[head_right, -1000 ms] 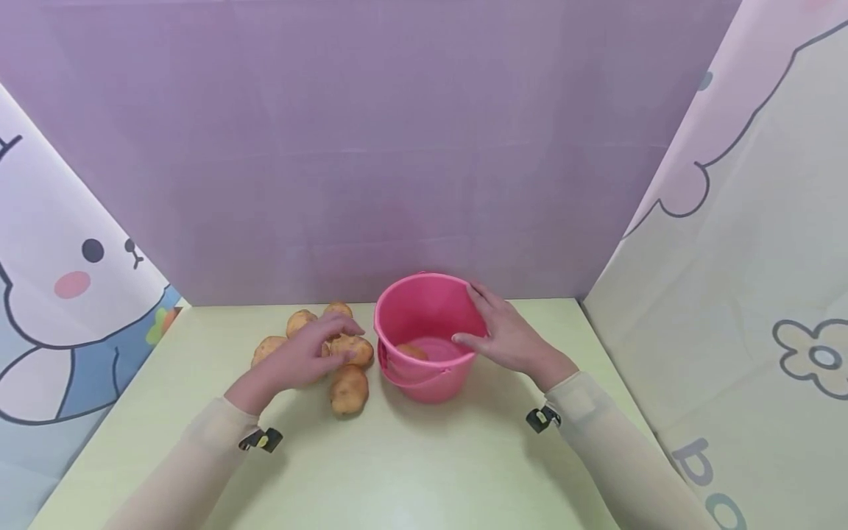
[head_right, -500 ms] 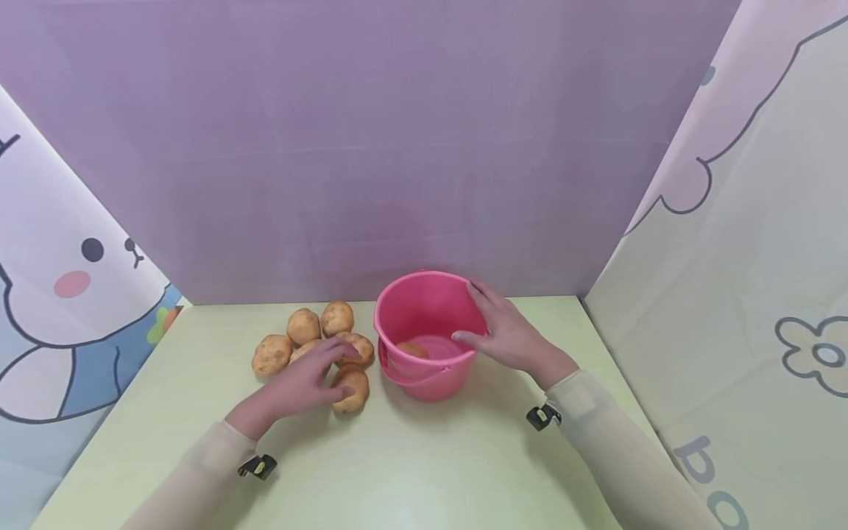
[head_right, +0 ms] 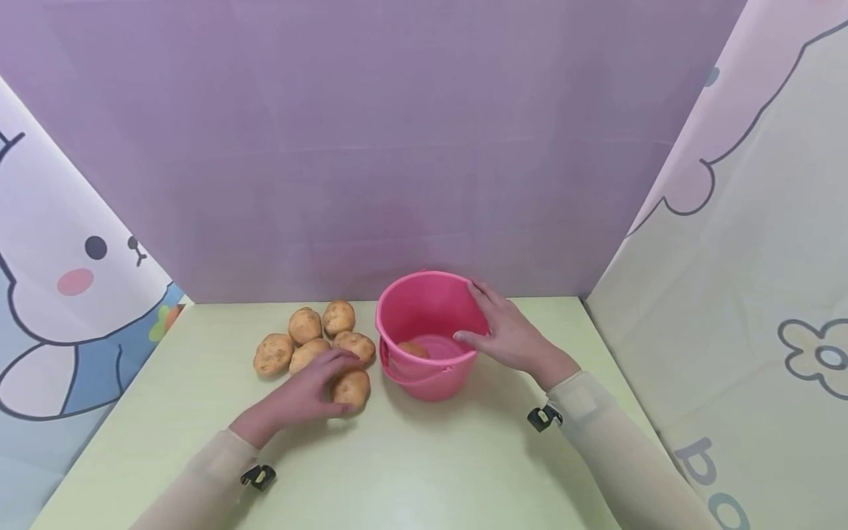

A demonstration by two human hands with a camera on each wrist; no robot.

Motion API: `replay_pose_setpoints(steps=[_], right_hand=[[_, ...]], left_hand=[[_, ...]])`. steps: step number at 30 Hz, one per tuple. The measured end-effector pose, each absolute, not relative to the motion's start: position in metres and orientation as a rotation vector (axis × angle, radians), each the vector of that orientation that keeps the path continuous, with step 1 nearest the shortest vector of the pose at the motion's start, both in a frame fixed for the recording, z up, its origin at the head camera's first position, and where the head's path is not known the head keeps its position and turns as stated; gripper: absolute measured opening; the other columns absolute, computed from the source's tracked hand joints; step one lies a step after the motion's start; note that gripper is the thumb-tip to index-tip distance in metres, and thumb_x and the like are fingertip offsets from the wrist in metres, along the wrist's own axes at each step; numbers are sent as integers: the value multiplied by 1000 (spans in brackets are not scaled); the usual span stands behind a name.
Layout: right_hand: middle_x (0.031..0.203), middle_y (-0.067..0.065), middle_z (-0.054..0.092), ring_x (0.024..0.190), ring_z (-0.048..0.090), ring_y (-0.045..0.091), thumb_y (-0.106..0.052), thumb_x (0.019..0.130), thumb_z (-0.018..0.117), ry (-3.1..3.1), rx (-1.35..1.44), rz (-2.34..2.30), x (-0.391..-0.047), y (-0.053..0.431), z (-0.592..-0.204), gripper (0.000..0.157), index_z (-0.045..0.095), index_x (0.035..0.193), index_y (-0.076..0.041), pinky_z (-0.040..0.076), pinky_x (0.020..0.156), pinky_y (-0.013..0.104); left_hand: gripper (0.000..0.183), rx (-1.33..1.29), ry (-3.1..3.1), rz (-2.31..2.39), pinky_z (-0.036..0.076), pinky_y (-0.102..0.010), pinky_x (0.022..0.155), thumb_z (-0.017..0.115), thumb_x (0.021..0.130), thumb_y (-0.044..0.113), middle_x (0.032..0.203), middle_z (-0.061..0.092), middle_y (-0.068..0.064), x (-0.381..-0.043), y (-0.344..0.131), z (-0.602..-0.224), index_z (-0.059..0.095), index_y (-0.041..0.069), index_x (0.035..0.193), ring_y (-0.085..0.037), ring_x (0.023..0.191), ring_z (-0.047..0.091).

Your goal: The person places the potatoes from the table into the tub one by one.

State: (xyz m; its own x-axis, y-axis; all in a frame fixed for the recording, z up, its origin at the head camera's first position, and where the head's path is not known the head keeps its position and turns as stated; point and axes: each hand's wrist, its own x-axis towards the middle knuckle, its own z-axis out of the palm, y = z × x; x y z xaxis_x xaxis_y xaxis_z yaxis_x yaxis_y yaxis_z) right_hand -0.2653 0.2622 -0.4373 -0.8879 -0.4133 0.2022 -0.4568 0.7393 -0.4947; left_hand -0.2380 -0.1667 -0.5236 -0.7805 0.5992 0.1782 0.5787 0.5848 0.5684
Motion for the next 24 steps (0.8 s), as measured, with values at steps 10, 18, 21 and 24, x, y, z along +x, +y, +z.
replay_pose_setpoints(steps=[10,18,21,24], right_hand=[[182,11,21,161,30,45,-62,99,74,-2861,712,846,-264,262,-437,107,22,177,-12,54,108,66],[182,12,22,161,30,46,-62,99,74,-2851,728,838,-264,262,-437,106,22,177,-12,54,109,67],[182,10,22,161,30,44,-62,99,74,-2853,725,841,-265,263,-438,106,23,177,-14,54,109,66],[182,11,21,162,30,45,-62,99,74,-2854,726,839,-266,263,-438,106,22,177,-14,53,110,67]], left_hand=[[78,1090,2813,901,48,-58,118,97,83,37,156,57,-5,-237,-162,-530,65,13,151,-31,144,55],[75,1131,2814,863,47,-53,120,98,83,31,157,56,-7,-237,-159,-531,66,11,148,-29,146,53],[75,1121,2813,860,47,-54,120,99,83,30,158,55,-8,-238,-159,-533,66,12,148,-30,147,52],[74,1114,2805,852,47,-54,121,99,83,31,158,55,-8,-238,-159,-535,66,15,147,-30,147,53]])
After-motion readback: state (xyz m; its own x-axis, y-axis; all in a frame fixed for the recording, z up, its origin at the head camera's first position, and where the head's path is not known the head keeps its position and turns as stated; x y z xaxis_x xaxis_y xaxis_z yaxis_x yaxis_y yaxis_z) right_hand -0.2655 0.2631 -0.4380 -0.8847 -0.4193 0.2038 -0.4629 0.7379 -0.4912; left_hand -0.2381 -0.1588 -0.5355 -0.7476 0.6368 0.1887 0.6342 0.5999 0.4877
